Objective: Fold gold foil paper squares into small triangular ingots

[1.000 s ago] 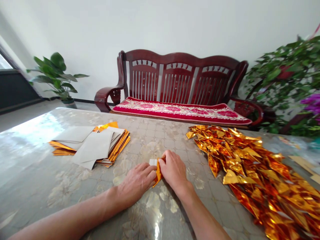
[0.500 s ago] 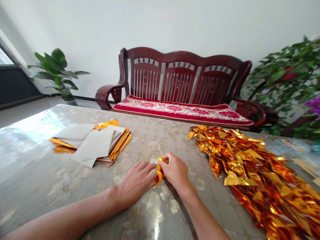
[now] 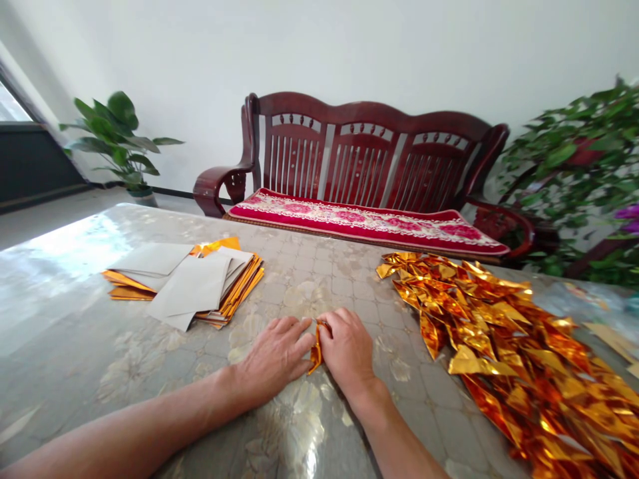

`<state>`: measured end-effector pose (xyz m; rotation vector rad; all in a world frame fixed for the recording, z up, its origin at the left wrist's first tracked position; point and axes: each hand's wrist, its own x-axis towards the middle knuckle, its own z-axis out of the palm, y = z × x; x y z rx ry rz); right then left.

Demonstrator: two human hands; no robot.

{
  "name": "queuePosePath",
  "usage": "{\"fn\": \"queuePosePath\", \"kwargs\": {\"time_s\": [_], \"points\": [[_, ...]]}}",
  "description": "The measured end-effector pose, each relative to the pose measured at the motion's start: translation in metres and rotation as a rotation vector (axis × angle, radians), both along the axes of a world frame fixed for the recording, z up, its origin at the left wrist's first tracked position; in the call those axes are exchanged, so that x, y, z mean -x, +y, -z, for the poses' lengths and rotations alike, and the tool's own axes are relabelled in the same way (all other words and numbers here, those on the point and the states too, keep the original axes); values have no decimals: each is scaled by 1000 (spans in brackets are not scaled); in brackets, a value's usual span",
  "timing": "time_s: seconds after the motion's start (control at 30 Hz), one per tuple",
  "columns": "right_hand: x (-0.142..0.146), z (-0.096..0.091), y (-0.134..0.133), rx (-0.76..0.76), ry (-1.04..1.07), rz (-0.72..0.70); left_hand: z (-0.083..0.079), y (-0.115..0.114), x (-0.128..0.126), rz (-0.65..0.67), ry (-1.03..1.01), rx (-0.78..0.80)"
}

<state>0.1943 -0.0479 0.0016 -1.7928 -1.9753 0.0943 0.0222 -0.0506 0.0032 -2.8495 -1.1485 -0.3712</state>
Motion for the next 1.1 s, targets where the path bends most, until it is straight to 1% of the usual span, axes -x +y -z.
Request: {"fn": "queuePosePath", "kwargs": {"time_s": [0.2,0.43,0.63,0.87,1.1], "points": [[0,1,-2,-60,-79,-71,3,1,0,-3,6,-12],[2,0,-7,-139,-170,-122,0,2,0,9,6,-3],[5,-3,-8,-146,-204,-125,3,3,0,25,-9,-8],[9,-3,-8,-131,-234,-96,5,3,0,26,-13,-7],[8,-2,-7,-157,-233,-141,5,2,0,18,-10,-3]]}}
